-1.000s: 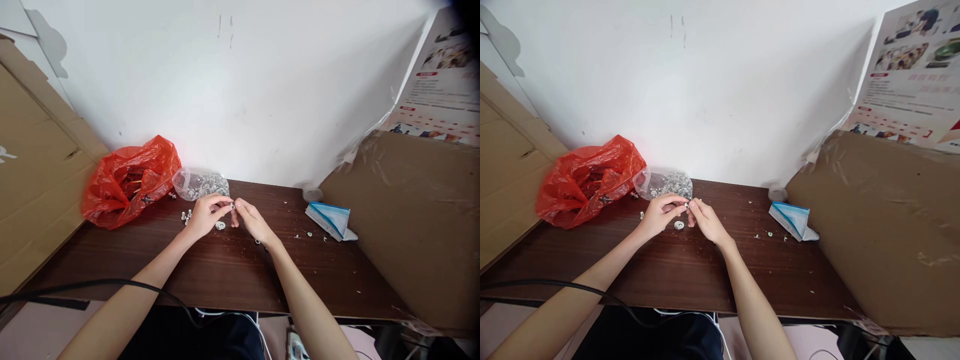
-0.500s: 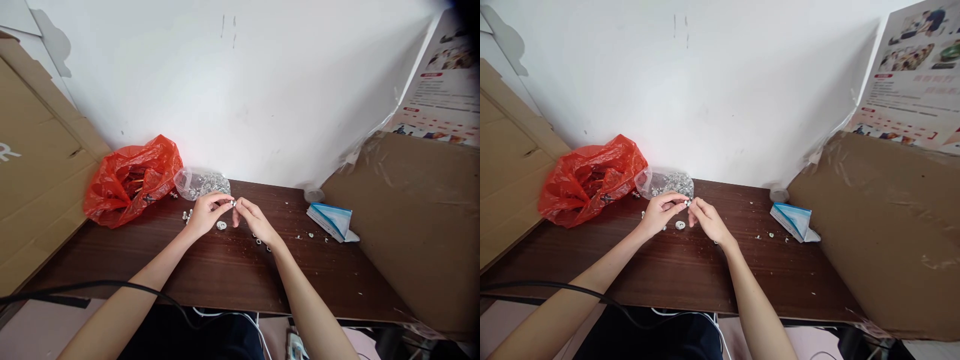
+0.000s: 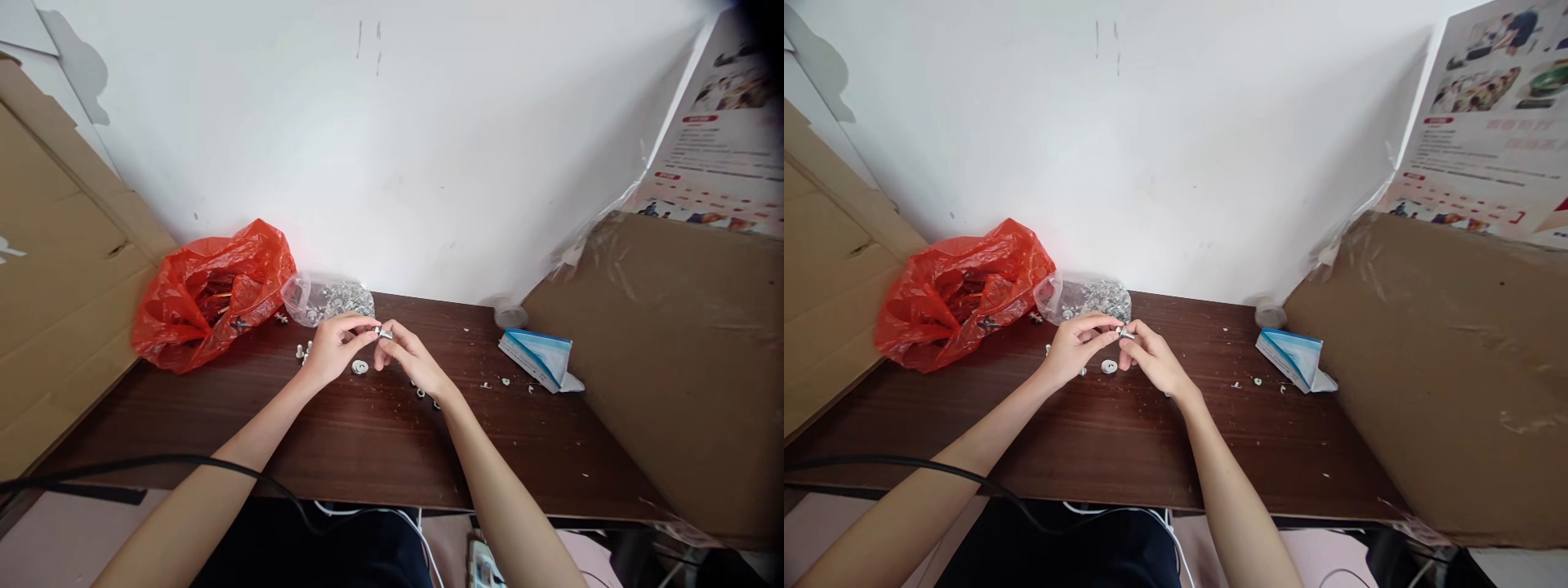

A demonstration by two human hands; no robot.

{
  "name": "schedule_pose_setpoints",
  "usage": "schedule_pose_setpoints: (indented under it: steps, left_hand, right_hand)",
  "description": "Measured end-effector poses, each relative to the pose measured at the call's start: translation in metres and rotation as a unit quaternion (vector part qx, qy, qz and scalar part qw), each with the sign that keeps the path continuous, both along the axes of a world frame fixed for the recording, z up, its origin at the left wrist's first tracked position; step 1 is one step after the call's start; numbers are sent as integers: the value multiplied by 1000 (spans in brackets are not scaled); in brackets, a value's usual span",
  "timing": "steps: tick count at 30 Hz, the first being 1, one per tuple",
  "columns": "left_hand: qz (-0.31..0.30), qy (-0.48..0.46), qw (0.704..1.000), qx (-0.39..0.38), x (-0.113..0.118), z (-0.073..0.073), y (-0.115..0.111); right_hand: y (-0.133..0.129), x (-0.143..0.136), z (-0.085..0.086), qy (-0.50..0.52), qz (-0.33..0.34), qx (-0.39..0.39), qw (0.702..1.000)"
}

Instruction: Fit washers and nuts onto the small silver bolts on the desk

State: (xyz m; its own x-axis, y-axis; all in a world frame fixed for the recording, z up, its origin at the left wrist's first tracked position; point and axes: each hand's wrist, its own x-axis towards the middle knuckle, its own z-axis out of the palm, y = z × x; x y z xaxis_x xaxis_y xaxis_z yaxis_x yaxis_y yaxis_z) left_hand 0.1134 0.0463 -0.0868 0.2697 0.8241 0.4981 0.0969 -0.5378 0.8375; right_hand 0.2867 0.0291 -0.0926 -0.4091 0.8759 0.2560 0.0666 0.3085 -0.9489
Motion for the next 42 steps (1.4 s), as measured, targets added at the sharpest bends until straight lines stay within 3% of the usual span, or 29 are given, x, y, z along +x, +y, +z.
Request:
schedule_pose_setpoints:
  steps: [6,13,21,28,34,42]
  left_hand:
    - [-9,5,1000,-8,0,1,1]
    - [-7,1,1000,-12,0,0,-1]
    - [-31,26,999,-22,0,5,-3]
    - [-28,36,995,-89,2,-1,-1]
    - [-24,8,999,-47,3,-6,1]
    - [-9,-17,998,-65,4,-5,0]
  right_hand:
    - [1,-1,-2,-20,-28,24,999]
    - [1,-2,-1,22,-10,16,1000]
    - [4,-5,-9,-2,-52,38,998]
    - [6,-6,-12,-6,-66,41,997]
    - [7,-5,-11,-14,-60,41,997]
    - [8,-6,-11,0,-57,25,998]
